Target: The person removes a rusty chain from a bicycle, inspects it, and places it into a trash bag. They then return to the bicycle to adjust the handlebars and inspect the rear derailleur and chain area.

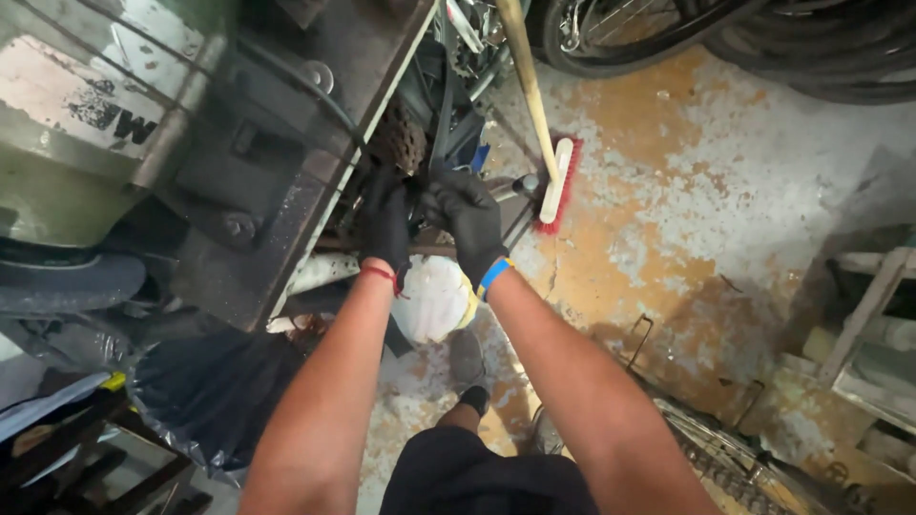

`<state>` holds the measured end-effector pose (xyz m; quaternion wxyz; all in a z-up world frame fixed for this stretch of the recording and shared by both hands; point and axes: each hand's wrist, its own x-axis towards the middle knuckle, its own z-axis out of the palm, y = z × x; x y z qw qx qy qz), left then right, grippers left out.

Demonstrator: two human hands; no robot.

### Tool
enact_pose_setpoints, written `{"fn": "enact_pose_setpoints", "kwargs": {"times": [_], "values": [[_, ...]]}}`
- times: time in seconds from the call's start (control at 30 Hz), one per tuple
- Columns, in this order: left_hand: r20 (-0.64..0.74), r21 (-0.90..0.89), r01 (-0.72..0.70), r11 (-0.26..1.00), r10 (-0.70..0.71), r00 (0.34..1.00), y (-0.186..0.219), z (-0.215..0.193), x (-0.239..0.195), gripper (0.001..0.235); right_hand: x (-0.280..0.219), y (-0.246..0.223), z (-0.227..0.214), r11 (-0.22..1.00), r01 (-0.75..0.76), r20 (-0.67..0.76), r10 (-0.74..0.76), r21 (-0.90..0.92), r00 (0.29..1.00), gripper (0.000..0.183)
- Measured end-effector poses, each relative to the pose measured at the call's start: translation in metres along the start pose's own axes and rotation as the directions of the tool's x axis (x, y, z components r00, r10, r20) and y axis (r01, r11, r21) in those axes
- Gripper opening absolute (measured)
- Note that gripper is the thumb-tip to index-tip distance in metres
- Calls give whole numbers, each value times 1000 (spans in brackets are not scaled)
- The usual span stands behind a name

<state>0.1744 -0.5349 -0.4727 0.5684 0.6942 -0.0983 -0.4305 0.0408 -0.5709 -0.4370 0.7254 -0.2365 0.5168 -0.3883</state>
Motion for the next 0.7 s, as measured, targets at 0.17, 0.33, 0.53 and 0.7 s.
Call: {"fn": "enact_pose_setpoints", "kwargs": {"times": [0.17,0.33,0.53,0.7], "values": [[76,-534,129,836,-104,992,-43,2,-33,29,-52,-22,-20,999,-29,-38,30,36,999,32],[166,-223,53,973,-15,986,-42,2,-174,38,-111,21,-112,991,-110,-114,119,82,986,44],[616,334,-381,862,106,780,-26,23,-354,45,-237,-26,-190,833,-330,-118,419,444,900,79],[943,-43,-938,345,324,76,21,82,-432,79,-326,-114,-193,684,-163,-37,269,711,963,89]]}}
